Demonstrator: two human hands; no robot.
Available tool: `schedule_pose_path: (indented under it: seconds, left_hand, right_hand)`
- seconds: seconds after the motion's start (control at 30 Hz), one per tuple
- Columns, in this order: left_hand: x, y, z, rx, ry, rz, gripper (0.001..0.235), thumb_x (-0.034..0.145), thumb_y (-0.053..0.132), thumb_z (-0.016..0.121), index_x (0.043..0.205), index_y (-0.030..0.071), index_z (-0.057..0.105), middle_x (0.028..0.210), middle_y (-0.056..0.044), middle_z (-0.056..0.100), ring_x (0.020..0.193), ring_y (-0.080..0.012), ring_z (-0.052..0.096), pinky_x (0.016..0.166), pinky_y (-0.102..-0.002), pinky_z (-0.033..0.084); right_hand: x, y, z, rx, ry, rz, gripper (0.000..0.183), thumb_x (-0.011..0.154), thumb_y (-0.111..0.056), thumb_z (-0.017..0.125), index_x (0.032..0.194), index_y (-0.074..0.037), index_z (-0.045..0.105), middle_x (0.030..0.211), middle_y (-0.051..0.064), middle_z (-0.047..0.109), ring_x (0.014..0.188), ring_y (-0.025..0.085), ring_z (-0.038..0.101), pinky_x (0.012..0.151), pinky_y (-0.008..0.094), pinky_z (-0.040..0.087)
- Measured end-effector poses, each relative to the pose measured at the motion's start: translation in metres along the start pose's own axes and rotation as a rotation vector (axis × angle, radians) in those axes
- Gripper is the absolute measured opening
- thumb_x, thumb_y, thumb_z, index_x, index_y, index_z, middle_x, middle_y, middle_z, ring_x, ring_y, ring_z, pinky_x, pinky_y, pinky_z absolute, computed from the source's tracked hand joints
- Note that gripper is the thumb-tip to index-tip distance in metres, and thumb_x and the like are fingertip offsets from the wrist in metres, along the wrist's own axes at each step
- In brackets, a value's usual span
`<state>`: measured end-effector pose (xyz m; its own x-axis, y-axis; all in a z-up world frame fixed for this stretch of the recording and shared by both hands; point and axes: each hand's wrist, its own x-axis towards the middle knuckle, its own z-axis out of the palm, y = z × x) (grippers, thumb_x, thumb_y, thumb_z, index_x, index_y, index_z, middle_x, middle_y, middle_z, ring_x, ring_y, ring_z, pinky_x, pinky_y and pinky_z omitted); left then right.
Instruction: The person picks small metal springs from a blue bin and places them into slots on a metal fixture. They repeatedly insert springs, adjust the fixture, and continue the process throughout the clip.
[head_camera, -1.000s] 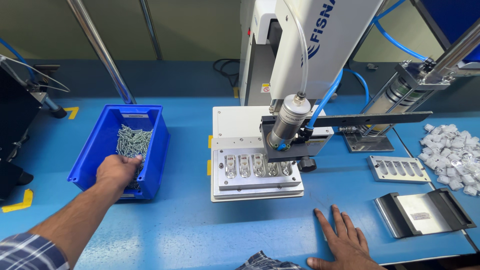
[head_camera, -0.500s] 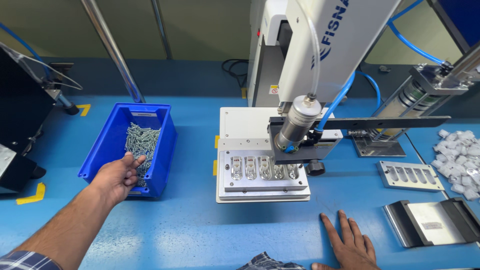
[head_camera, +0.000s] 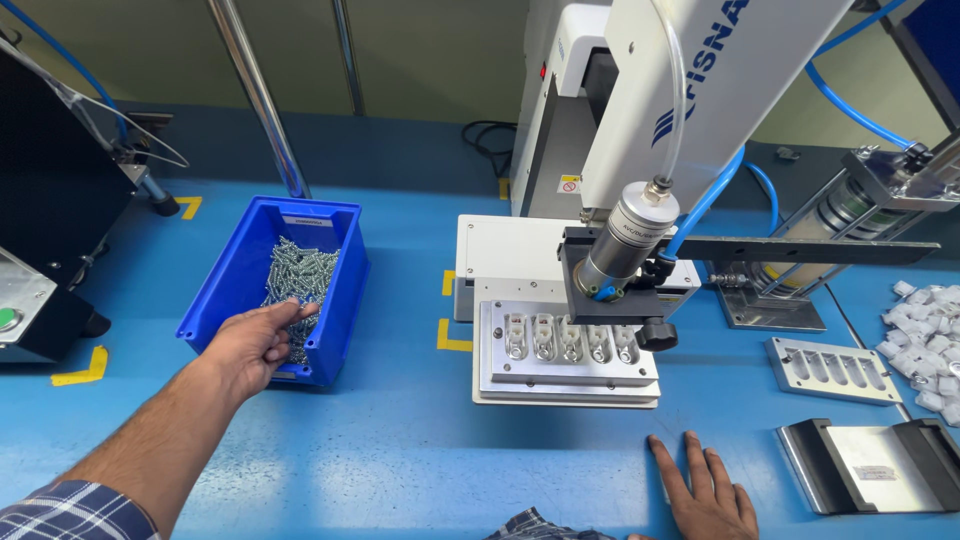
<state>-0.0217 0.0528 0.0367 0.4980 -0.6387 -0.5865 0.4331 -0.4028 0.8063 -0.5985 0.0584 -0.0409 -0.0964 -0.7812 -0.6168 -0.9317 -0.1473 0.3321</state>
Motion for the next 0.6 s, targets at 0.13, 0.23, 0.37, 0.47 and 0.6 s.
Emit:
schedule_pose_path:
  seconds: [0.13,0.23,0.37,0.47,0.6]
  left_hand:
    - [0.004,-0.002,-0.001,0.007,-0.009,0.0,0.006,0.098,0.013,0.067,0.097,0.007,0.069,0.092,-0.007,0.074,0.056,-0.0035,0.038,0.044,-0.02,0.031]
    - [0.012,-0.006,-0.005,-0.023,-0.024,0.014,0.01,0.098,0.014,0.066,0.095,0.005,0.069,0.083,-0.003,0.068,0.055,-0.0042,0.037,0.043,-0.02,0.031]
    - [0.021,-0.009,-0.009,-0.054,-0.033,-0.006,0.014,0.099,0.016,0.068,0.101,0.002,0.066,0.076,0.002,0.054,0.056,-0.0044,0.036,0.044,-0.021,0.03]
    - [0.024,-0.01,-0.012,-0.078,-0.024,-0.009,0.013,0.099,0.012,0.063,0.109,0.005,0.067,0.08,0.001,0.055,0.056,-0.0052,0.036,0.045,-0.021,0.031]
    - [0.024,-0.01,-0.012,-0.072,-0.056,0.007,0.021,0.099,0.006,0.058,0.116,0.003,0.069,0.087,0.0,0.058,0.058,-0.0062,0.037,0.047,-0.021,0.034]
  right_hand:
    - [0.003,0.002,0.004,0.017,0.001,-0.022,0.134,0.054,-0.107,0.055,0.161,-0.051,-0.003,0.173,0.013,-0.008,0.158,0.039,-0.002,0.123,0.061,0.016]
    - [0.006,0.005,0.008,0.033,0.047,-0.04,0.135,0.053,-0.107,0.055,0.162,-0.05,-0.001,0.173,0.014,-0.005,0.157,0.041,0.0,0.122,0.063,0.017]
    - [0.009,0.008,0.011,0.077,0.046,-0.081,0.135,0.054,-0.106,0.054,0.162,-0.047,0.0,0.172,0.018,-0.007,0.157,0.045,-0.002,0.12,0.066,0.017]
    - [0.009,0.009,0.009,0.107,0.004,-0.094,0.134,0.057,-0.104,0.056,0.163,-0.045,-0.001,0.171,0.02,-0.01,0.156,0.046,-0.007,0.12,0.069,0.015]
    - [0.006,0.009,0.006,0.126,-0.033,-0.084,0.131,0.06,-0.101,0.057,0.163,-0.046,-0.003,0.171,0.018,-0.012,0.157,0.045,-0.01,0.121,0.068,0.013]
